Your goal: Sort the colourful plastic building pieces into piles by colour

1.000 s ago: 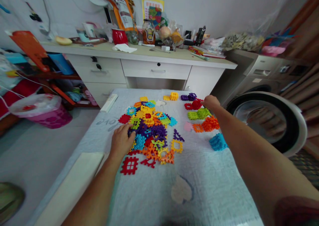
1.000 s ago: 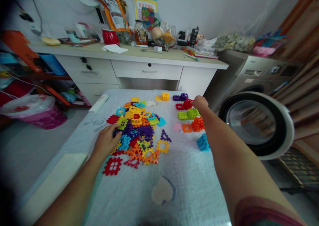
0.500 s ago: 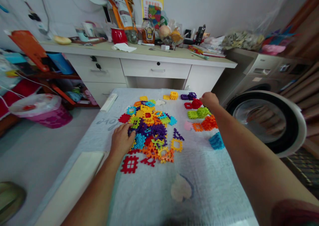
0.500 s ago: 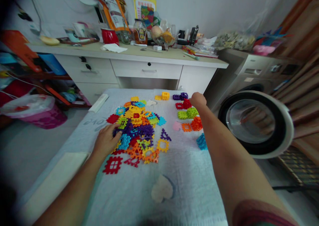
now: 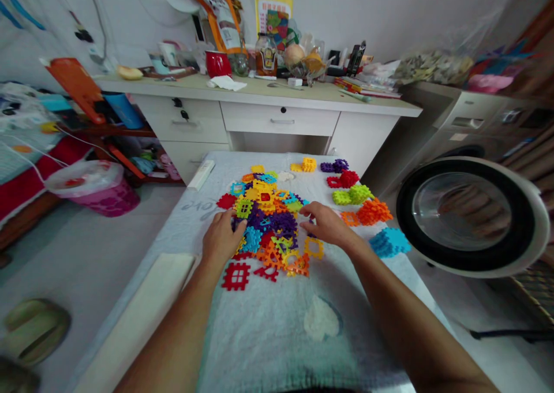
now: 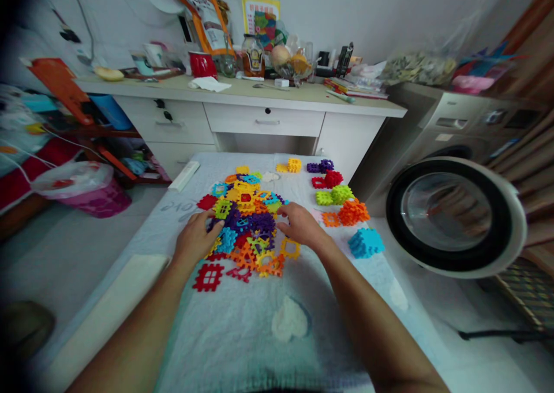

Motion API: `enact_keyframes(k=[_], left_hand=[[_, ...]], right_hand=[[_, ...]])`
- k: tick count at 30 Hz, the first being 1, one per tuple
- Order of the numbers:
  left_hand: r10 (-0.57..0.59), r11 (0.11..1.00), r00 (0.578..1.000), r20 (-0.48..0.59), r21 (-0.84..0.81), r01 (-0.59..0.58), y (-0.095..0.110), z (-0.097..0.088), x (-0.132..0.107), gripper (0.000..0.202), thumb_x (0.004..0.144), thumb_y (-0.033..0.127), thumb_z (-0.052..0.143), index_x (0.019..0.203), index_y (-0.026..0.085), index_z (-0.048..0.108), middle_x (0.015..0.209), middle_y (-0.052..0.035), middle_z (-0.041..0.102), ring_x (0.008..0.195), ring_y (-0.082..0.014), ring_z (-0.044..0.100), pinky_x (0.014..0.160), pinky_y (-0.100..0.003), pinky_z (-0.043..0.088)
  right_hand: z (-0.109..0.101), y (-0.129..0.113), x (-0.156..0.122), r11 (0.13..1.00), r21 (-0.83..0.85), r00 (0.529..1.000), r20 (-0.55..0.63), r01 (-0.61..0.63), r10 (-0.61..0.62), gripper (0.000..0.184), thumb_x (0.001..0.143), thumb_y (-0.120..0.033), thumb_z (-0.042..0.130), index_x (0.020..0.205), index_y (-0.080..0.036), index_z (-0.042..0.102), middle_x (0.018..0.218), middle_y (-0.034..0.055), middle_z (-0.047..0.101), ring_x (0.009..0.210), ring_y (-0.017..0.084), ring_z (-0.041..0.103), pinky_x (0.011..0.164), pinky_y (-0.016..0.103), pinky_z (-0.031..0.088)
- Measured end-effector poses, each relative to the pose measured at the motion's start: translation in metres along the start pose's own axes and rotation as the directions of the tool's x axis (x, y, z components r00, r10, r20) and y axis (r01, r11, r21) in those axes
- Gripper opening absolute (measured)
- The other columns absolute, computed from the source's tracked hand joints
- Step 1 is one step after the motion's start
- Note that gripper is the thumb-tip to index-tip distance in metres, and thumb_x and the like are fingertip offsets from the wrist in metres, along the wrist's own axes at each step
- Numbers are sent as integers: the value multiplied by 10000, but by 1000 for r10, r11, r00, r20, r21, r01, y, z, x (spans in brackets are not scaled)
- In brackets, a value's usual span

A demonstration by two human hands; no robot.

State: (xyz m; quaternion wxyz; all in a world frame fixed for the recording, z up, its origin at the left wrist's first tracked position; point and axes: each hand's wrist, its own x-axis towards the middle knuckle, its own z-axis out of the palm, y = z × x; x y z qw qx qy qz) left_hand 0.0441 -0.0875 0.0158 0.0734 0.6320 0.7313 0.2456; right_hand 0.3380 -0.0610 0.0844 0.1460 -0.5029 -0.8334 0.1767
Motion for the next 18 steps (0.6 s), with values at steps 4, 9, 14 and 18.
enact_keyframes(k=[4,9,14,18], left_hand=[[14,998,1000,-18,-56,-15,2,-1,0,432,898,464,484,1195,178,611,1203,-130,631,1107,-289,622,952,-425,509],[23,987,997,-72,-154,-34,2,-1,-1,368,879,442,515,1140,204,619,1161,-109,630,1101,-277,619,952,-416,509],[27,968,993,-119,-245,-56,1,-1,0,349,860,414,543,1132,209,618,1163,-97,628,1035,-252,633,929,-395,518],[14,960,993,-115,-275,-45,2,-1,0,358,851,406,549,1138,204,618,1166,-90,607,887,-212,644,871,-379,531]], right_hand=[[36,-2,-3,994,68,995,-57,82,-78,451,858,-310,730,1261,-136,622,1186,142,650,1066,232,609,955,378,480],[50,-6,0,998,48,994,-108,33,-28,357,875,-228,682,1219,-142,647,1169,130,633,1101,233,592,996,366,465],[47,-6,-3,996,90,991,-131,-15,27,310,838,-144,628,1144,-152,681,1116,106,657,945,192,623,897,323,489],[43,-1,-5,990,130,979,-183,-64,87,270,809,-164,593,1053,-167,708,968,67,705,858,188,628,806,296,480]])
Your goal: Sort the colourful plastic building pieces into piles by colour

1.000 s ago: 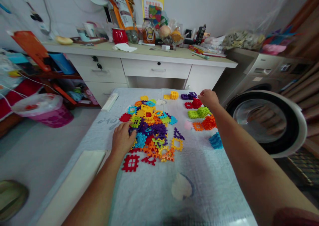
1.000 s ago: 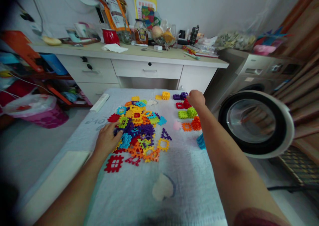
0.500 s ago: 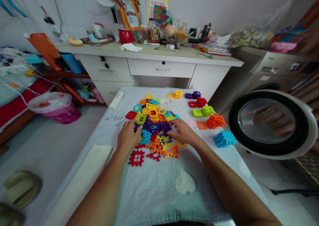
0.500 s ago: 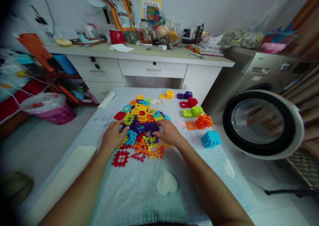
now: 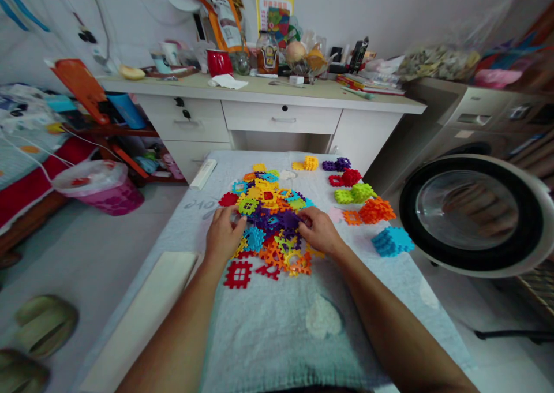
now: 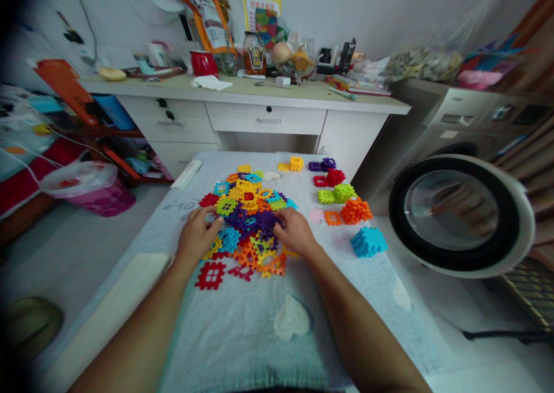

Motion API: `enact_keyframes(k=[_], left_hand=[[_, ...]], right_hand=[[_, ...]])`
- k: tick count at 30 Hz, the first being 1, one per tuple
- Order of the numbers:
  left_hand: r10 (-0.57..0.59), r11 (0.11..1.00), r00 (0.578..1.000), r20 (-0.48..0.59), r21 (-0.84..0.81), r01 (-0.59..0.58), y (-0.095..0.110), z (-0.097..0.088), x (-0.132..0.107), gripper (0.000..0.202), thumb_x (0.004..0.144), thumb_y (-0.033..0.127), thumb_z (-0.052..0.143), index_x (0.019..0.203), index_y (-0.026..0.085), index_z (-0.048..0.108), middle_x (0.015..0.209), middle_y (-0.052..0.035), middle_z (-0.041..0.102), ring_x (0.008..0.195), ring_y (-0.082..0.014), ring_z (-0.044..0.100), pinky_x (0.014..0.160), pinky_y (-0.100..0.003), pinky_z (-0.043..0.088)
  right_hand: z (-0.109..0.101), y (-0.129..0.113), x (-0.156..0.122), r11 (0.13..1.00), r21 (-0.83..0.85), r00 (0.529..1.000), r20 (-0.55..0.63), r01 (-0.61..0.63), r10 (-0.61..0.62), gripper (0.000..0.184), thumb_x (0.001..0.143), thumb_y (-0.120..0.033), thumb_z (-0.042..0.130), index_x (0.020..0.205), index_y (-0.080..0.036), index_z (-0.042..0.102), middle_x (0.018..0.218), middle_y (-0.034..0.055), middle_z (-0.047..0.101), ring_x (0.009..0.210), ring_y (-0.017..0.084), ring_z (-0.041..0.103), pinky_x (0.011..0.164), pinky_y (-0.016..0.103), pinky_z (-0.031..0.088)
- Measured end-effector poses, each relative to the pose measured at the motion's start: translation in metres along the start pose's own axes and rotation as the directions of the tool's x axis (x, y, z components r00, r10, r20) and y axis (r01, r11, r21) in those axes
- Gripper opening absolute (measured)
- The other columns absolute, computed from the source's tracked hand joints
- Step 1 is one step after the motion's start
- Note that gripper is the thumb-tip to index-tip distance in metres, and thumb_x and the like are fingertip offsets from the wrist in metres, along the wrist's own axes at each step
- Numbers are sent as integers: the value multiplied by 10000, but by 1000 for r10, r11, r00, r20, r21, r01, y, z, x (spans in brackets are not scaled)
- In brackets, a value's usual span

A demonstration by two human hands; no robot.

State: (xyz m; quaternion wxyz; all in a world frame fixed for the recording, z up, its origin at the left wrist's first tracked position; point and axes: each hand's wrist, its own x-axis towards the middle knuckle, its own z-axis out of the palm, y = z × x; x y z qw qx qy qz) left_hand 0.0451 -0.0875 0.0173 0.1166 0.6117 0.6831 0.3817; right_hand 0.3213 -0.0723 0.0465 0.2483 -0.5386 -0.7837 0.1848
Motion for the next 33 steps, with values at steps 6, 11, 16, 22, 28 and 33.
enact_keyframes(k=[6,11,16,22,28,33], left_hand=[[-10,1000,1000,22,-2,10,-5,4,-1,370,852,405,551,1155,201,610,1187,-89,585,795,-180,641,870,-379,536],[-22,999,1000,-7,31,23,-9,6,2,414,845,365,563,1229,212,569,1198,-98,625,987,-237,644,976,-418,503],[42,989,999,-27,144,-37,-12,7,5,389,845,367,562,1190,189,589,1218,-132,637,1219,-305,552,1083,-480,408],[44,986,999,-6,161,-43,-13,10,5,379,852,380,550,1174,186,596,1229,-134,638,1221,-299,550,1074,-462,398],[15,988,1000,10,152,-16,-15,11,7,363,850,390,551,1166,218,595,1228,-106,656,1224,-293,556,1075,-462,401],[10,989,1000,11,147,-12,-16,12,8,349,847,386,551,1146,215,603,1221,-105,664,1211,-288,568,1078,-462,405]], right_hand=[[-9,7,1,972,-33,970,-89,-231,227,300,869,-180,475,1064,-202,703,775,25,702,707,180,618,687,275,444],[-9,8,-2,945,-271,982,-99,-182,161,229,851,-187,550,980,-185,738,1041,148,690,974,275,599,864,386,457],[-1,4,-3,972,-227,998,21,66,-63,446,832,-194,614,1274,-210,668,1390,140,564,1239,338,447,1021,498,383],[6,3,1,982,-110,978,157,156,-138,527,821,-104,570,1336,-207,616,1432,95,574,1295,305,404,1074,513,328],[1,6,0,986,-45,975,164,163,-153,469,771,-114,589,1227,-203,654,1279,99,627,1203,269,490,1049,456,369],[-7,7,-3,989,35,980,129,145,-149,559,705,-141,613,1263,-176,614,1175,105,576,1119,260,524,1007,418,432]])
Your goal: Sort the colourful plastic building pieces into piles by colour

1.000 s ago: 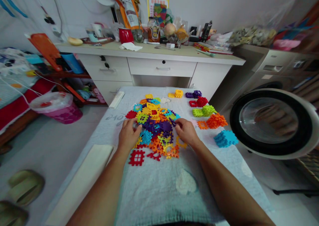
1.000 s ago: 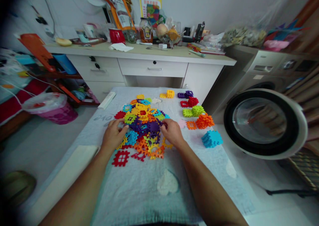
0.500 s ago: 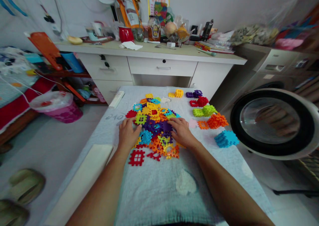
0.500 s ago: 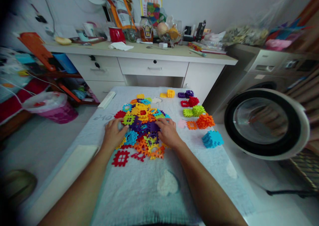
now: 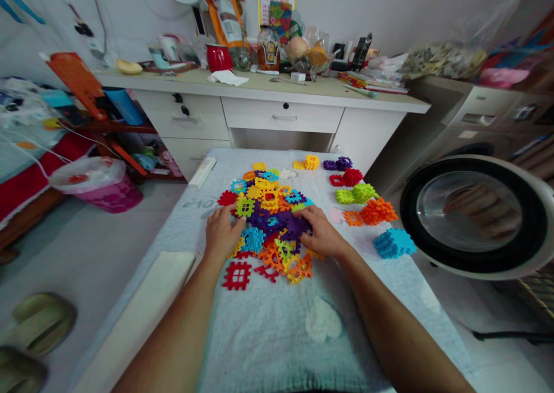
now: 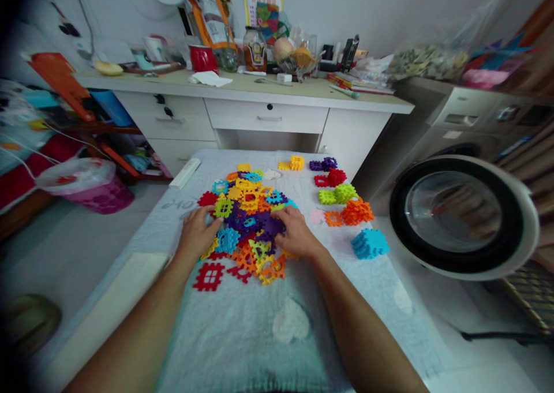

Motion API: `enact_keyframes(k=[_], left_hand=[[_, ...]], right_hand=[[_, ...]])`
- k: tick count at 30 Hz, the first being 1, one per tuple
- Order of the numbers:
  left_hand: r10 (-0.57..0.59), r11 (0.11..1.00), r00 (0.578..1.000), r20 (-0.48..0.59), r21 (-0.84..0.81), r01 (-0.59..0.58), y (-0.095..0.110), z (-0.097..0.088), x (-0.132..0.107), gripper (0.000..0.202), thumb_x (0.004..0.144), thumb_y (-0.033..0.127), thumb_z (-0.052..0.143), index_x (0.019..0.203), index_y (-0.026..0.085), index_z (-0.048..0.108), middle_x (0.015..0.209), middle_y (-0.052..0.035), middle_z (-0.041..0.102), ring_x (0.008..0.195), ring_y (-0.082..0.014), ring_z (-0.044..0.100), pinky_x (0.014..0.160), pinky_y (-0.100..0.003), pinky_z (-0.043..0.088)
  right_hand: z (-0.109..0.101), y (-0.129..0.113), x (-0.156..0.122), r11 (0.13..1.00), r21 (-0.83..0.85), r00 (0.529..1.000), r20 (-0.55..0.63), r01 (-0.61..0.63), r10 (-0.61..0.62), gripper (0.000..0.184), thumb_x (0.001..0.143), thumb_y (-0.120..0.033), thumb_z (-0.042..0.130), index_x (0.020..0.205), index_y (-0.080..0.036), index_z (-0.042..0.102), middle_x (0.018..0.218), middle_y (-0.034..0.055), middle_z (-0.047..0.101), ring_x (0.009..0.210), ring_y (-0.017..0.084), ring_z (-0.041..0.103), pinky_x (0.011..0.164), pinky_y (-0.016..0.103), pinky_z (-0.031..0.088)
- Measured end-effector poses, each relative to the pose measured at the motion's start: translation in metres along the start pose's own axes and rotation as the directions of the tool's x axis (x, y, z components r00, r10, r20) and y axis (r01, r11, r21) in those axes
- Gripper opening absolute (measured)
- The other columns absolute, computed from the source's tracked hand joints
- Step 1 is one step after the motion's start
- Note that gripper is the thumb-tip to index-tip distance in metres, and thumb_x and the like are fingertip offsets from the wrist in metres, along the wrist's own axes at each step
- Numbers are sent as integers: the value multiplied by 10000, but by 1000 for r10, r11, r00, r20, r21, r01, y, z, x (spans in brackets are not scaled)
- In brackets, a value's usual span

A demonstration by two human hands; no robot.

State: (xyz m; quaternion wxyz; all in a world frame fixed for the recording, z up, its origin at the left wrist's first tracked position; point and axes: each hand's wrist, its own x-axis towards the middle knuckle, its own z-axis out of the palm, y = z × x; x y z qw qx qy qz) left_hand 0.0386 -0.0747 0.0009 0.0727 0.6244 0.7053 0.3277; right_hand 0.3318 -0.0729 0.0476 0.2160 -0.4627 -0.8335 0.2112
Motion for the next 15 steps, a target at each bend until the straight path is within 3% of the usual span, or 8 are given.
enact_keyframes(k=[6,10,15], left_hand=[[0,1000,1000,2,21,0,0,2,1,353,847,394,550,1143,210,608,1210,-110,668,1204,-296,572,1073,-469,409],[6,999,1000,5,32,-6,0,2,2,355,856,393,541,1144,199,612,1213,-119,668,1197,-301,573,1061,-468,415],[22,999,1000,1,41,-22,-1,2,3,344,863,391,537,1152,218,609,1219,-105,666,1194,-293,571,1054,-459,417]], right_hand=[[-13,8,4,996,81,996,-70,-45,50,660,700,-99,569,1353,-195,552,1214,103,520,1092,225,561,973,366,483],[-19,12,11,999,-41,999,25,-31,32,610,703,-74,578,1309,-146,585,1223,132,526,1121,239,552,1033,376,451],[-19,11,17,974,-226,988,143,-31,64,468,711,-115,633,1179,-133,652,1194,150,552,1123,283,525,1003,404,441]])
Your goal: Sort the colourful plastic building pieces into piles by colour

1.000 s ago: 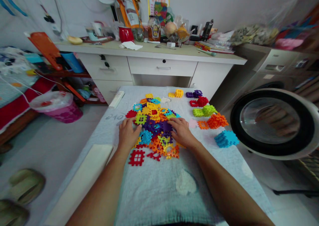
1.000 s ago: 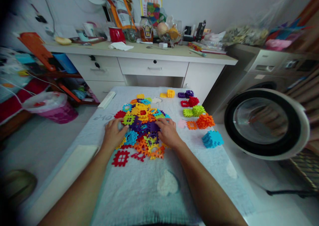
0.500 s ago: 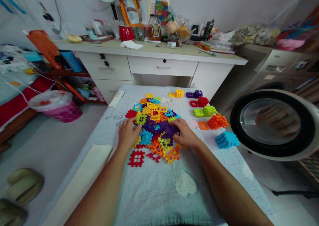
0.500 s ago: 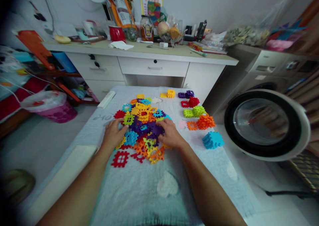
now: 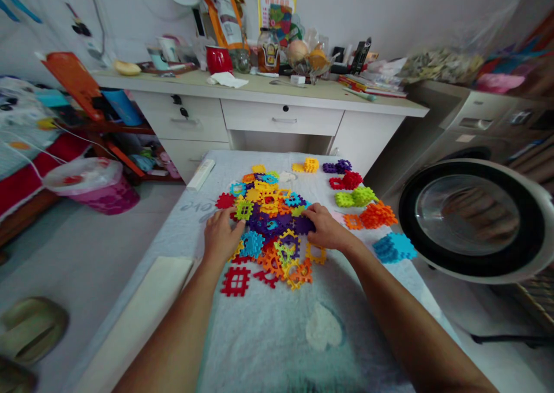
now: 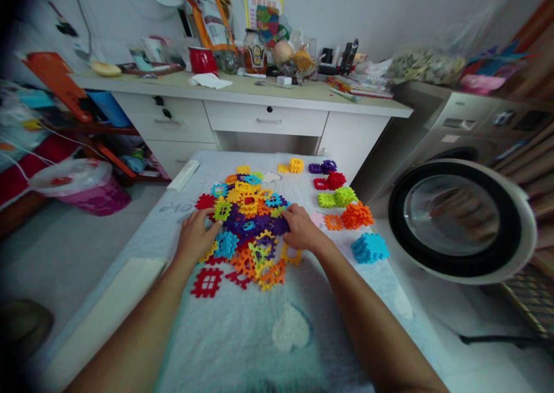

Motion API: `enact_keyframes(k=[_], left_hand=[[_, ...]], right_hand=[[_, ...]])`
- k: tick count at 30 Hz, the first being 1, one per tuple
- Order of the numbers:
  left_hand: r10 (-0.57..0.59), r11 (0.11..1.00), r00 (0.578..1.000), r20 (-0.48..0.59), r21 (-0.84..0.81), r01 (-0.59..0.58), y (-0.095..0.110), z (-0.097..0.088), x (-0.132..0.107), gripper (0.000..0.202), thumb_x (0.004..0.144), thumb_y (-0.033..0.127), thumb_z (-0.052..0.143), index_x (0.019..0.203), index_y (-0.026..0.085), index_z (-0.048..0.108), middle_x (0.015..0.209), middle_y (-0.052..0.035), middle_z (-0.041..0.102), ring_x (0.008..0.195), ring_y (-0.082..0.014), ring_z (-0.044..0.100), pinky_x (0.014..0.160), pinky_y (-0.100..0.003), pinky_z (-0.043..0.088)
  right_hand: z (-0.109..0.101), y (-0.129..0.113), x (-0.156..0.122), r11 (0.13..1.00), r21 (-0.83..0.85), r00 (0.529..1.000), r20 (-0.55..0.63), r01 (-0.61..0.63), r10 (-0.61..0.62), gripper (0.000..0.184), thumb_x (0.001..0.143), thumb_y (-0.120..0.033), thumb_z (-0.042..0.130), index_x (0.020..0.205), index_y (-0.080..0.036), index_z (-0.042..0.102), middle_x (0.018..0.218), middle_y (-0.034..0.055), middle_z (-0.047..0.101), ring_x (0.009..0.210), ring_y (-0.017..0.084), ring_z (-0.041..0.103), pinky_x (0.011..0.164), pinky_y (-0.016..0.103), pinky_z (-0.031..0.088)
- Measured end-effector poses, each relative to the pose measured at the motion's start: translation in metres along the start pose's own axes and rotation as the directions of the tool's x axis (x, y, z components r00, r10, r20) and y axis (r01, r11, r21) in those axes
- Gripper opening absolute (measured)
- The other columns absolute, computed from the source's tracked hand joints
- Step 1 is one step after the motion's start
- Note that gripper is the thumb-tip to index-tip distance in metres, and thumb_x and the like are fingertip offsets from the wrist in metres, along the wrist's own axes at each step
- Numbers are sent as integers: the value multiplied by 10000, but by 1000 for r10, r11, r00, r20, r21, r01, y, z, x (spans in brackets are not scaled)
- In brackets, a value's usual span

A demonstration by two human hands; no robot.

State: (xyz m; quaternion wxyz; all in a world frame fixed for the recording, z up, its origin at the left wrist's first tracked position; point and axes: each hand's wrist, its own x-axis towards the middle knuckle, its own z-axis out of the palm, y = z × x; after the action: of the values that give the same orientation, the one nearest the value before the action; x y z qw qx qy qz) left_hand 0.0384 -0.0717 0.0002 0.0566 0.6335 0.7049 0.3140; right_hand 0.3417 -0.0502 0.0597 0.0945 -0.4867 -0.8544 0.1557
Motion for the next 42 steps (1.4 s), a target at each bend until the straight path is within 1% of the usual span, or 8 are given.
enact_keyframes(k=[4,7,12,17,21,24,28,42], left_hand=[[5,1000,1000,5,8,-5,0,0,0,341,866,391,534,1149,216,608,1211,-106,666,1189,-291,577,1048,-456,420],[-7,1000,1000,7,18,7,-1,1,0,345,867,393,533,1154,217,608,1214,-109,664,1186,-293,581,1048,-458,421],[-1,1000,1000,-3,27,1,-2,2,-1,358,872,402,525,1170,221,605,1226,-105,658,1176,-301,578,1042,-456,426],[18,999,1000,10,29,-18,-2,1,0,374,871,413,509,1161,199,608,1214,-118,663,1160,-309,584,1035,-465,425],[25,999,1000,-2,23,-25,-2,0,1,359,871,421,503,1143,211,609,1201,-111,671,1155,-300,590,1031,-458,428],[28,999,1000,5,23,-28,-3,1,1,365,873,429,498,1140,207,610,1191,-112,672,1148,-304,592,1025,-461,429],[39,999,999,4,22,-39,-5,1,1,376,876,433,498,1154,206,611,1196,-111,668,1146,-299,594,1017,-455,435],[68,998,998,-17,11,-67,-10,4,0,371,890,430,505,1168,207,608,1199,-104,669,1159,-291,590,1020,-459,427]], right_hand=[[1,-5,0,999,-51,1000,-11,-18,18,425,752,-236,703,1164,-143,658,1164,144,566,1083,282,524,985,411,435],[-3,-8,0,996,-83,1000,-23,-21,19,390,767,-241,706,1143,-144,666,1116,136,575,1050,274,534,970,405,442],[-47,1,13,994,-106,994,-107,3,-15,408,767,-190,687,1171,-137,665,1131,133,571,1048,262,561,974,374,464],[-114,49,51,977,-192,974,-219,-94,51,487,741,-140,696,1227,-150,659,1157,121,594,1049,246,592,999,353,469],[-143,106,83,908,-258,920,-300,-331,250,558,756,-125,692,1310,-109,626,1215,158,622,1036,233,623,968,328,478],[-147,142,100,834,-261,860,-311,-486,403,557,780,-142,701,1327,-75,618,1226,187,650,1021,234,642,892,306,492],[-141,172,115,777,-281,824,-262,-563,502,511,786,-157,709,1289,-87,660,1162,170,700,959,212,664,778,253,480],[-121,204,143,766,-319,830,-219,-558,513,495,735,-109,705,1231,-114,710,1133,152,733,928,228,697,744,259,507]])
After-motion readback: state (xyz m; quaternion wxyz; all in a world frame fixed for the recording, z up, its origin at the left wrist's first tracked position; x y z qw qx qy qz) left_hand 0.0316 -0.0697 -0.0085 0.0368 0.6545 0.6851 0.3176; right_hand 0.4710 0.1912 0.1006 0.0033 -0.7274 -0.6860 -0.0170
